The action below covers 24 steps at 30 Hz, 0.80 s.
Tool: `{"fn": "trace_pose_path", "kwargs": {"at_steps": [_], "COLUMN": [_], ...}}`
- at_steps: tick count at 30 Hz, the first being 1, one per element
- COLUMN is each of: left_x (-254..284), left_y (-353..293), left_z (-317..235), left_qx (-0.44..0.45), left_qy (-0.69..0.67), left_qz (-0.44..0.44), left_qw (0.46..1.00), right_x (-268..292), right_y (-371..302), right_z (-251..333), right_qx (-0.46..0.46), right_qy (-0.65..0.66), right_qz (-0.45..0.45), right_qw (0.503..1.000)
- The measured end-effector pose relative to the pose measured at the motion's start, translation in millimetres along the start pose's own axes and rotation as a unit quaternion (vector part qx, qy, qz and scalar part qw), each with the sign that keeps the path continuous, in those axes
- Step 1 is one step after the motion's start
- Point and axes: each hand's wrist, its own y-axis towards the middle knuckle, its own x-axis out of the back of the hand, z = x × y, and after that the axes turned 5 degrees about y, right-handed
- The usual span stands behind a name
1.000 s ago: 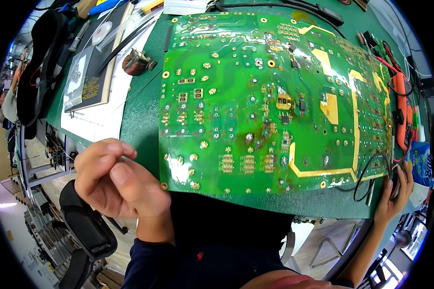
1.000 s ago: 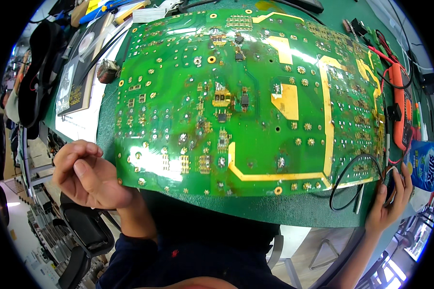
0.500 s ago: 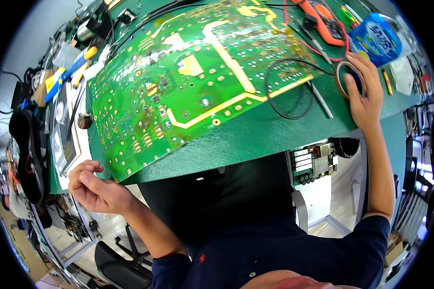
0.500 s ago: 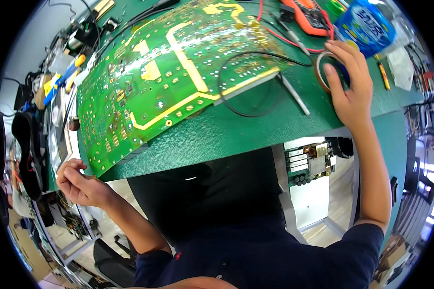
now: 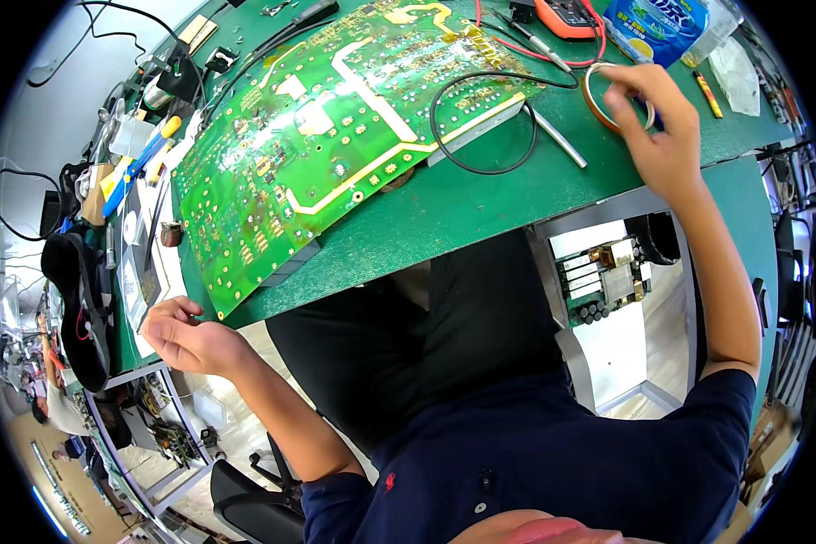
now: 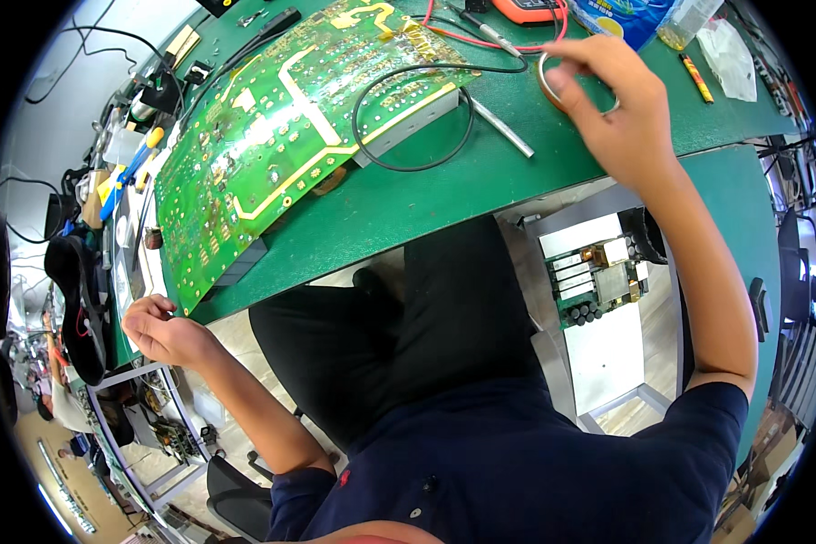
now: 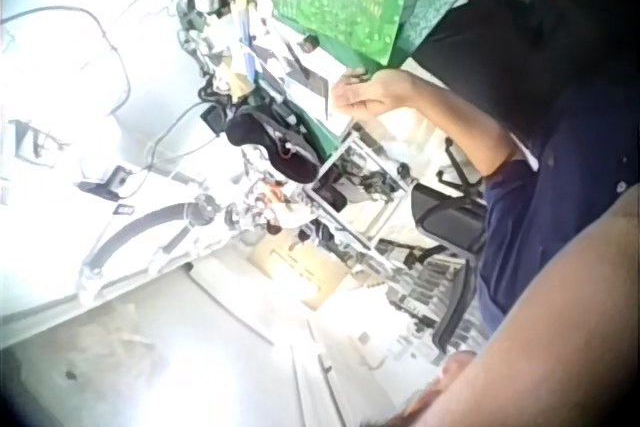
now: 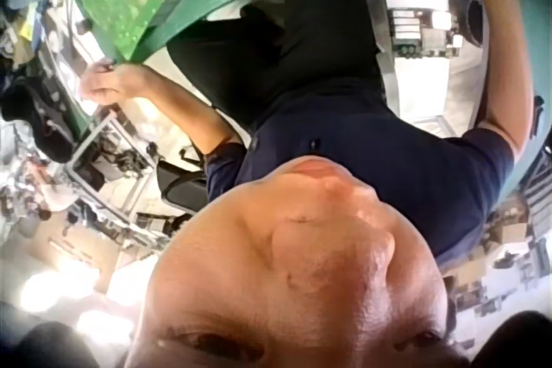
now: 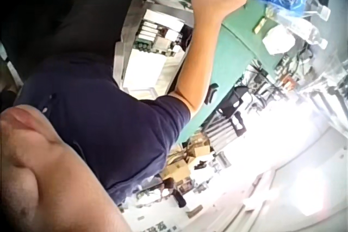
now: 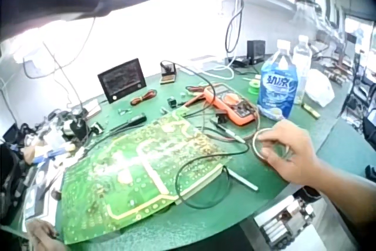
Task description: The person uses tweezers to position a component on a large green circuit board and then applies a soldering iron to secure it. They then use a brush to clean the soldered area and continue working on other parts of the board.
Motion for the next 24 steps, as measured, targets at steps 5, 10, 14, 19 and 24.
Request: {"fn": "trace_pose_path", "kwargs": {"at_steps": [5, 10, 14, 19, 24], "left_x": [-2.5, 0.5, -2.6, -3.6, -8.7], "left_y": [-0.6, 1.9, 1.2, -1.6, -2.1], "left_z": [-2.8, -1.6, -6.9, -10.2, -16.1], "left_qx": [-0.02, -0.014, 0.018, 0.05, 0.063], "left_qy": [0.037, 0.034, 0.046, 0.05, 0.018], "left_qz": [0.067, 0.173, 0.177, 0.132, 0.106], "left_qw": [0.997, 0.984, 0.983, 0.989, 0.992], "right_x": [-10.7, -14.7, -13.8, -15.6, -17.5], "right_y": [-1.4, -7.3, -6.3, -1.8, 0.4], "right_z": [36.4, 40.3, 39.6, 40.5, 40.8], "right_qx": [0.094, 0.075, 0.085, 0.05, 0.037], "right_qy": [0.008, 0.035, 0.04, 0.04, -0.02], "right_qz": [0.151, 0.173, 0.167, 0.159, 0.118], "right_qw": [0.984, 0.981, 0.981, 0.985, 0.992]}}
